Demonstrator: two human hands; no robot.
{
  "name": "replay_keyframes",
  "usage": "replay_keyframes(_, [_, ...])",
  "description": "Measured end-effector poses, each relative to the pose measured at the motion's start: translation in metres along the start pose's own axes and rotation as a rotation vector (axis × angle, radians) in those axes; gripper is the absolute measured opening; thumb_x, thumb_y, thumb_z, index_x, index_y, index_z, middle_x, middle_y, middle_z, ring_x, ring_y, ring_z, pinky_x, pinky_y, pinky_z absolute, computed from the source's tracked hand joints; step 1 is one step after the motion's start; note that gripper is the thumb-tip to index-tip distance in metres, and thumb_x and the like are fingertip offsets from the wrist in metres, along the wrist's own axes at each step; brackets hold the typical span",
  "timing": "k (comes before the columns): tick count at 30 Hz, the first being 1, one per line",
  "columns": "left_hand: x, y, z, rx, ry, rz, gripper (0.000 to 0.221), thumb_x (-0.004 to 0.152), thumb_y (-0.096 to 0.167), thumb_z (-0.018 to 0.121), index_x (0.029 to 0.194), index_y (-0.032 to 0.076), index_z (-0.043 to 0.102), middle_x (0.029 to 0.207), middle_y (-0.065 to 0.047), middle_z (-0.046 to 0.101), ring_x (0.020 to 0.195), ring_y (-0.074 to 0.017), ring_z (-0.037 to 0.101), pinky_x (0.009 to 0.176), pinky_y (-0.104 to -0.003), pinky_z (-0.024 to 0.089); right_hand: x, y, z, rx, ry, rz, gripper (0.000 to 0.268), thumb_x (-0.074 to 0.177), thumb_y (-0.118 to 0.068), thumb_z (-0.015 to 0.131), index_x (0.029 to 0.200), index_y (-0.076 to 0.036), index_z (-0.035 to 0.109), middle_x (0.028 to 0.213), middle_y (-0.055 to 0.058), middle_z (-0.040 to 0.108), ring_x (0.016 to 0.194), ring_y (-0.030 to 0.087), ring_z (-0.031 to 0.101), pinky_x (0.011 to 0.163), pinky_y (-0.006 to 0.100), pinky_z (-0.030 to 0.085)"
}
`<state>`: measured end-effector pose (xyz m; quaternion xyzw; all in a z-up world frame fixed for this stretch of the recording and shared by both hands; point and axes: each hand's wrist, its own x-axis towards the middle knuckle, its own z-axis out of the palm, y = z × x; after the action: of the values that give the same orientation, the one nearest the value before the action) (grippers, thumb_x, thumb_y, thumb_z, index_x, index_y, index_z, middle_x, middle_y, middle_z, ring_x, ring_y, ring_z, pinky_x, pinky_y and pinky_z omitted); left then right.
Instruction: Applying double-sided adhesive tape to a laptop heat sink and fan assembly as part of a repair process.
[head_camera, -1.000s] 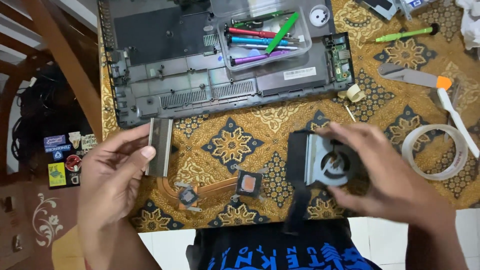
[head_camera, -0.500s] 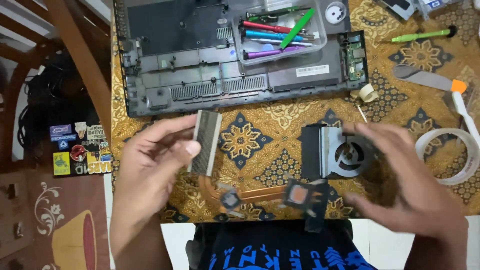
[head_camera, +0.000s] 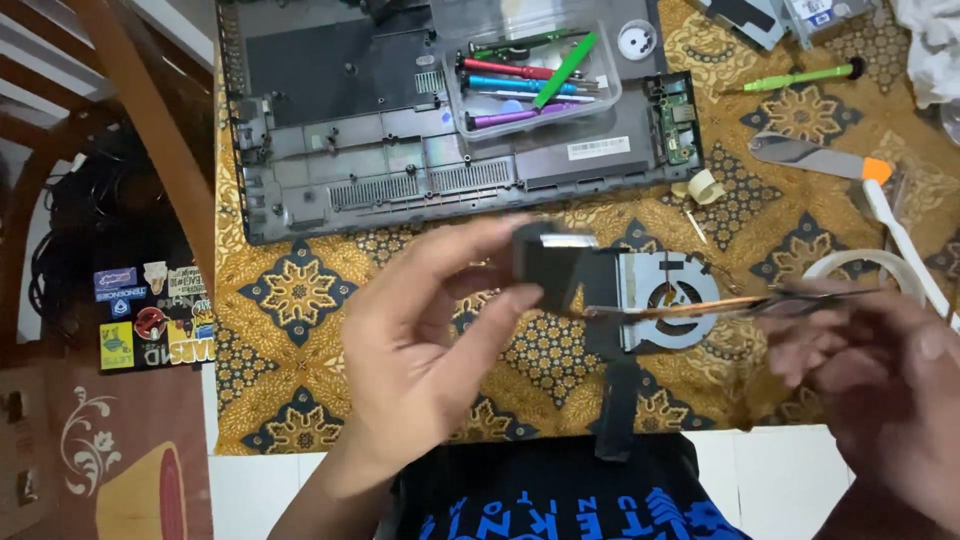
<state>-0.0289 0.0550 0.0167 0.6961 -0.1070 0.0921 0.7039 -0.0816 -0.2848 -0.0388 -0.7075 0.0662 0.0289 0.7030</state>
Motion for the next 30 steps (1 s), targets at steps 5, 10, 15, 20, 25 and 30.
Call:
replay_keyframes(5, [0.001, -0.017, 0.007, 0.217, -0.145, 0.420, 0.033, 0.094, -0.016, 0.072, 0.122, -0.003, 0.059, 0.115, -0.019, 0.072, 0.107, -0.0314, 0.077, 0.102, -0.040, 0.069, 0.013, -0.020, 0.015, -0.102, 0.034, -0.068, 0.060, 0.098, -0.019, 0.049, 0.156, -0.004, 0.046, 0.134, 0.018, 0.064, 0.094, 0.023, 0.062, 0.080, 0.031, 0.048])
replay_keyframes(10, [-0.012, -0.016, 0.011, 0.382, -0.307, 0.575, 0.006, 0.102, -0.004, 0.056, 0.102, -0.007, 0.061, 0.111, -0.026, 0.061, 0.109, -0.0460, 0.065, 0.098, -0.057, 0.062, 0.021, -0.040, 0.032, -0.145, 0.030, -0.025, 0.080, 0.087, -0.031, 0.043, 0.161, -0.004, 0.028, 0.156, 0.038, 0.047, 0.136, 0.040, 0.052, 0.088, 0.043, 0.044])
replay_keyframes(15, [-0.020, -0.035, 0.024, 0.553, -0.239, 0.588, 0.009, 0.093, -0.014, 0.068, 0.092, -0.009, 0.061, 0.100, -0.026, 0.065, 0.099, -0.0455, 0.065, 0.087, -0.052, 0.064, 0.040, -0.034, 0.023, -0.386, -0.032, -0.078, 0.072, 0.085, 0.005, 0.054, 0.154, 0.004, 0.032, 0.151, 0.031, 0.052, 0.139, 0.037, 0.054, 0.102, 0.046, 0.053])
replay_keyframes(20, [-0.024, -0.041, 0.026, 0.657, -0.275, 0.590, 0.015, 0.094, -0.018, 0.067, 0.095, -0.005, 0.060, 0.100, -0.024, 0.061, 0.092, -0.0433, 0.061, 0.076, -0.047, 0.062, 0.051, -0.036, 0.025, -0.520, -0.079, -0.119, 0.064, 0.084, 0.008, 0.062, 0.145, 0.009, 0.042, 0.145, 0.030, 0.057, 0.139, 0.038, 0.057, 0.114, 0.048, 0.050])
replay_keyframes(25, [-0.026, -0.044, 0.027, 0.703, -0.290, 0.572, 0.017, 0.093, -0.018, 0.071, 0.095, -0.005, 0.060, 0.102, -0.023, 0.062, 0.094, -0.0426, 0.062, 0.076, -0.045, 0.062, 0.049, -0.034, 0.032, -0.487, 0.007, -0.053, 0.058, 0.086, 0.014, 0.064, 0.142, 0.010, 0.050, 0.143, 0.025, 0.061, 0.129, 0.030, 0.060, 0.106, 0.038, 0.052])
replay_keyframes(30, [-0.023, -0.041, 0.032, 0.713, -0.316, 0.566, 0.015, 0.097, -0.018, 0.058, 0.096, -0.004, 0.060, 0.102, -0.021, 0.057, 0.092, -0.0404, 0.059, 0.076, -0.045, 0.058, 0.054, -0.026, 0.017, -0.542, -0.035, -0.027, 0.058, 0.089, 0.011, 0.063, 0.145, 0.007, 0.050, 0.147, 0.021, 0.061, 0.107, 0.022, 0.049, 0.077, 0.033, 0.044])
